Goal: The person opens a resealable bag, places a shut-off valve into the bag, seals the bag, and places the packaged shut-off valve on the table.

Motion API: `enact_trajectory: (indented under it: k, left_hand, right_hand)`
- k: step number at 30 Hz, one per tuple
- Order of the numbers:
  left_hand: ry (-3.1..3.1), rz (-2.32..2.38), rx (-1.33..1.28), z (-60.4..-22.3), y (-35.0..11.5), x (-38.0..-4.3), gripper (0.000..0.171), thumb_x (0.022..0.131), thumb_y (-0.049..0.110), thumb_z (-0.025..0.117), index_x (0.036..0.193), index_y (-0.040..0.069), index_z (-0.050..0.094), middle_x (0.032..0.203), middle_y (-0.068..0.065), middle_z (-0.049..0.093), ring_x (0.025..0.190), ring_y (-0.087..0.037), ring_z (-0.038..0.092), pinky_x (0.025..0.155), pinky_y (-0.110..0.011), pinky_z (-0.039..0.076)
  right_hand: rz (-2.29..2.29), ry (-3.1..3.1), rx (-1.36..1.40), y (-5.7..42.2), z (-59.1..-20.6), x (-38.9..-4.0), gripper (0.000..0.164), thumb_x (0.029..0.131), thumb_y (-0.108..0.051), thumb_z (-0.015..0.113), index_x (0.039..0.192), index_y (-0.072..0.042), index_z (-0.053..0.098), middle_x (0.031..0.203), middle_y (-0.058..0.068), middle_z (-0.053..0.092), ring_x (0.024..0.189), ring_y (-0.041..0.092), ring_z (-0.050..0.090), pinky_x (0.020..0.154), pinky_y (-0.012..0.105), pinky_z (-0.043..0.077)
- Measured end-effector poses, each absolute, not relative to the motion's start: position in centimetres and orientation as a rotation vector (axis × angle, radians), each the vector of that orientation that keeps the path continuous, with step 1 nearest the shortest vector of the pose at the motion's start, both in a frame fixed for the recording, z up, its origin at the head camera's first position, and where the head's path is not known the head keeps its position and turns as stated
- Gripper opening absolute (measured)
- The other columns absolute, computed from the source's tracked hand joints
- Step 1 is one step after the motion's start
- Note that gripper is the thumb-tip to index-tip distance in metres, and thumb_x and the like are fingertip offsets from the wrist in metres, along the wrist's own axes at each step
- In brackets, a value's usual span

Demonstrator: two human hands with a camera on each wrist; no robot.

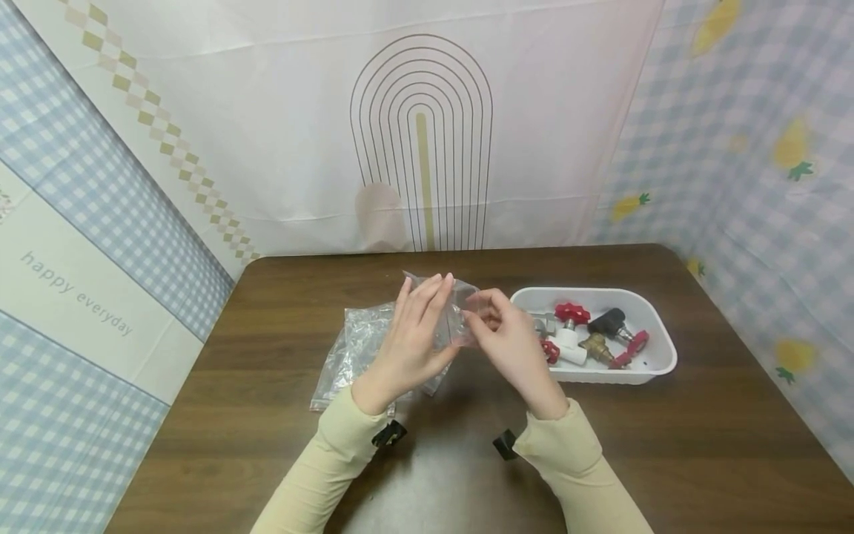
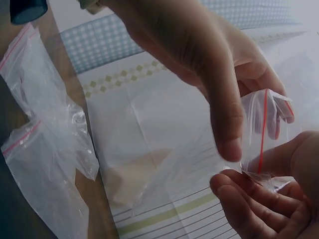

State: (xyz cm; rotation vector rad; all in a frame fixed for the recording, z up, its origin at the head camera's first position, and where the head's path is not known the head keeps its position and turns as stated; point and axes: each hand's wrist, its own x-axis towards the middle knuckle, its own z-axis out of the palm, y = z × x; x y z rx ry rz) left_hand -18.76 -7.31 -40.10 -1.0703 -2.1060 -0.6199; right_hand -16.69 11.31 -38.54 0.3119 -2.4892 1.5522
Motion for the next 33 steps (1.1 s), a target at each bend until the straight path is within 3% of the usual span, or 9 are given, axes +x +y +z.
enact_trajectory:
  k: [5, 12, 19, 23, 28, 30, 33]
  left_hand:
    - [-2.033, -0.669, -1.084, -40.1, -7.3, -18.8, 0.092, 0.078, 0.019, 0.083, 0.153, -0.002, 0.033, 0.14, -0.018, 0.047, 0.133, -0.035, 0.044, 0.116, -0.062, 0.024]
    - [-1.982, -0.647, -1.151, -40.0, -7.3, -18.8, 0.093, 0.072, 0.014, 0.085, 0.15, -0.005, 0.037, 0.136, -0.017, 0.051, 0.129, -0.034, 0.047, 0.113, -0.057, 0.032]
    - [-1.958, -0.706, -1.184, -40.0, -7.2, -18.7, 0.087, 0.076, 0.01, 0.083, 0.148, -0.007, 0.039, 0.132, -0.017, 0.051, 0.123, -0.035, 0.047, 0.11, -0.048, 0.038]
    - [-1.954, -0.74, -1.216, -39.9, -7.3, -18.6, 0.086, 0.08, 0.012, 0.082, 0.152, -0.001, 0.036, 0.135, -0.017, 0.05, 0.124, -0.035, 0.047, 0.11, -0.046, 0.037]
    - [-1.945, -0.691, -1.245, -39.6, -7.9, -18.4, 0.06, 0.083, 0.007, 0.075, 0.139, 0.016, 0.057, 0.142, -0.018, 0.05, 0.128, -0.033, 0.048, 0.107, -0.054, 0.039]
    - [-1.957, -0.63, -1.22, -39.6, -8.1, -18.3, 0.048, 0.082, 0.004, 0.072, 0.129, 0.016, 0.066, 0.14, -0.017, 0.053, 0.126, -0.033, 0.051, 0.104, -0.055, 0.041]
    - [-1.995, -0.565, -1.139, -39.6, -8.3, -18.2, 0.034, 0.086, 0.005, 0.07, 0.12, 0.008, 0.071, 0.132, -0.016, 0.06, 0.119, -0.031, 0.057, 0.103, -0.05, 0.045]
  right_hand:
    - [1.325, -2.456, 0.292, 11.2, -38.5, -16.6, 0.023, 0.093, -0.009, 0.07, 0.115, -0.006, 0.065, 0.083, 0.008, 0.071, 0.059, 0.017, 0.057, 0.046, 0.026, 0.046]
    - [1.298, -2.554, 0.245, 10.9, -37.9, -16.7, 0.041, 0.088, -0.013, 0.078, 0.124, -0.005, 0.059, 0.081, 0.008, 0.066, 0.063, 0.019, 0.057, 0.052, 0.029, 0.049]
    - [1.153, -2.49, 0.298, 11.1, -38.3, -16.9, 0.031, 0.085, 0.001, 0.072, 0.114, -0.006, 0.066, 0.091, 0.01, 0.066, 0.074, 0.024, 0.061, 0.063, 0.036, 0.053]
    - [1.106, -2.417, 0.363, 11.2, -38.6, -17.0, 0.026, 0.085, 0.004, 0.072, 0.109, -0.005, 0.069, 0.098, 0.012, 0.067, 0.082, 0.027, 0.065, 0.07, 0.04, 0.057]
    - [1.032, -2.371, 0.391, 11.2, -38.9, -17.1, 0.021, 0.087, 0.004, 0.073, 0.106, -0.004, 0.069, 0.099, 0.015, 0.074, 0.085, 0.031, 0.071, 0.073, 0.045, 0.059]
    - [0.991, -2.36, 0.388, 11.3, -39.0, -17.1, 0.02, 0.087, 0.004, 0.072, 0.105, -0.003, 0.069, 0.098, 0.016, 0.074, 0.084, 0.031, 0.072, 0.072, 0.045, 0.06]
    - [0.936, -2.356, 0.386, 11.3, -39.1, -17.2, 0.02, 0.087, 0.005, 0.071, 0.105, -0.003, 0.07, 0.096, 0.015, 0.074, 0.08, 0.03, 0.072, 0.069, 0.044, 0.06]
